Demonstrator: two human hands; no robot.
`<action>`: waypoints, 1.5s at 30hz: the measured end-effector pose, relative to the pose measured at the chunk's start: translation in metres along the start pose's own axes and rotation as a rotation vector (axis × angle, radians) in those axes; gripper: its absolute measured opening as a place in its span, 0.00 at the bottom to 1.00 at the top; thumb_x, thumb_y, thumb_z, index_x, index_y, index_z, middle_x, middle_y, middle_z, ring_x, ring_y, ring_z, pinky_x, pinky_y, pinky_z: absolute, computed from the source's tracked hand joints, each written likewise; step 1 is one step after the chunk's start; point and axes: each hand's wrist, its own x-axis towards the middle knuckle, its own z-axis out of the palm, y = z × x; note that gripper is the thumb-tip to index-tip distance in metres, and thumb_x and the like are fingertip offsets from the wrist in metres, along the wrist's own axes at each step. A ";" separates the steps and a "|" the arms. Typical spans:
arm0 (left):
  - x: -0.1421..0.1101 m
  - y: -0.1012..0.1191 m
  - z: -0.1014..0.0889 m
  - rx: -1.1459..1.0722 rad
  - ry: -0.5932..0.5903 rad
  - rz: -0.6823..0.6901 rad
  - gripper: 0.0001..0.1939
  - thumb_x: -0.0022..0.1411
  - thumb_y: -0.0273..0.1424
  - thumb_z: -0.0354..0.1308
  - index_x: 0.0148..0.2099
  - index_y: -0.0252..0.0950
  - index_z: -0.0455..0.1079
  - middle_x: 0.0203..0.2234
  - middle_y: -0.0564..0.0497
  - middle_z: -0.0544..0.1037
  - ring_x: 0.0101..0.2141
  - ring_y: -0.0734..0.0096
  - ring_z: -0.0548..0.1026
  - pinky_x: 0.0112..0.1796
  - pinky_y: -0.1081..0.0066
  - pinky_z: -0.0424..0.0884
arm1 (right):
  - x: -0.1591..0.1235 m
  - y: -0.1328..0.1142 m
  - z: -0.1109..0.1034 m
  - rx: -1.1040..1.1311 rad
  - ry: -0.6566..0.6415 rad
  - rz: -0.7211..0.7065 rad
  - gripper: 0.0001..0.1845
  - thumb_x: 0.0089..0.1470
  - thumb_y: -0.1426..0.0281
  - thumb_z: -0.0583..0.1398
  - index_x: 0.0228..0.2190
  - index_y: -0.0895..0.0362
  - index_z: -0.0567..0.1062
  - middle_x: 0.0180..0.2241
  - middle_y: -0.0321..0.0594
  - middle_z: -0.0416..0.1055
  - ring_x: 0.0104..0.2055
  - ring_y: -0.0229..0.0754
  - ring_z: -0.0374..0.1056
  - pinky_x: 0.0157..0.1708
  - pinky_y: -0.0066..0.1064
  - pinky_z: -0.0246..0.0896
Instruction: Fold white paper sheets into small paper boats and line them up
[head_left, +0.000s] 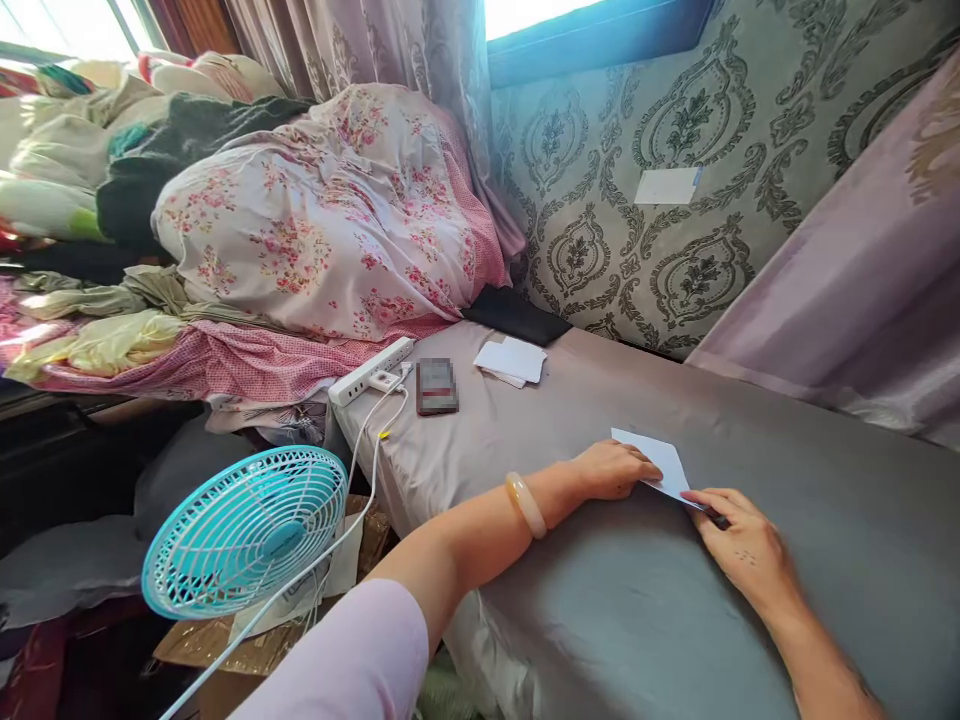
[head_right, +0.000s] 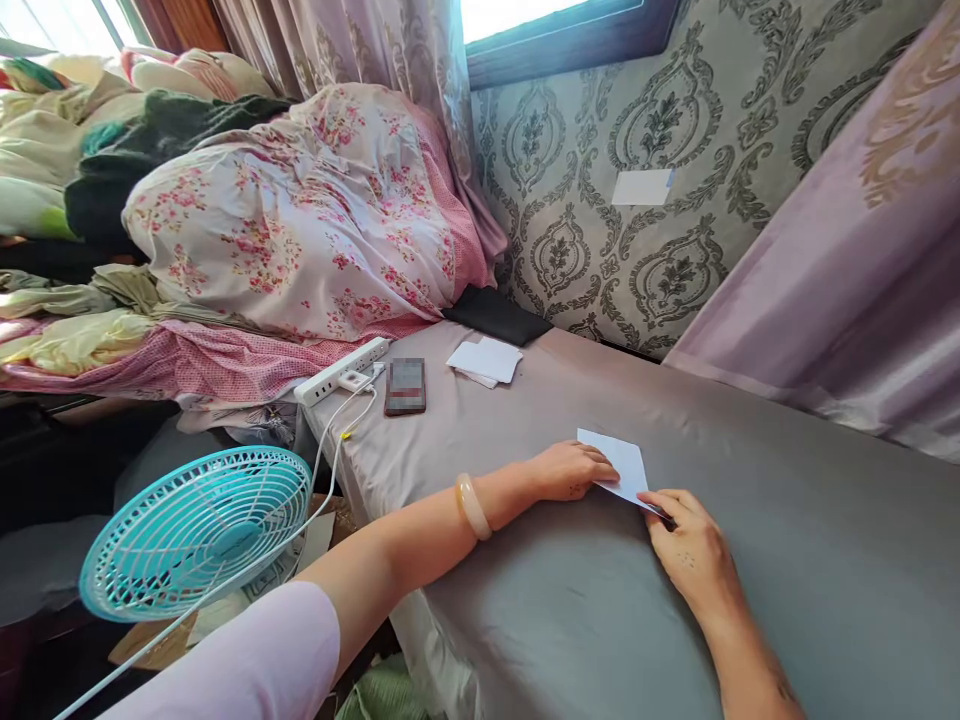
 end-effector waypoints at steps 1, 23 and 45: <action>0.000 0.000 0.001 0.013 0.001 -0.014 0.18 0.61 0.20 0.47 0.49 0.40 0.69 0.50 0.46 0.75 0.52 0.64 0.70 0.49 0.65 0.66 | -0.001 -0.001 0.001 -0.018 -0.007 -0.029 0.18 0.46 0.60 0.54 0.34 0.52 0.80 0.40 0.41 0.73 0.34 0.44 0.69 0.37 0.38 0.63; -0.004 -0.006 0.006 -0.232 0.091 0.018 0.27 0.46 0.15 0.47 0.48 0.31 0.72 0.46 0.41 0.76 0.48 0.61 0.74 0.48 0.68 0.69 | -0.018 -0.039 -0.008 -0.134 -0.043 -0.094 0.20 0.49 0.81 0.53 0.36 0.53 0.79 0.40 0.40 0.73 0.44 0.43 0.69 0.44 0.34 0.63; -0.010 -0.001 -0.004 -0.205 0.020 -0.215 0.18 0.59 0.20 0.48 0.46 0.38 0.75 0.49 0.49 0.77 0.48 0.62 0.73 0.51 0.62 0.66 | -0.018 -0.032 -0.019 -0.149 -0.248 -0.136 0.25 0.55 0.76 0.52 0.53 0.54 0.70 0.58 0.43 0.66 0.59 0.50 0.59 0.56 0.47 0.56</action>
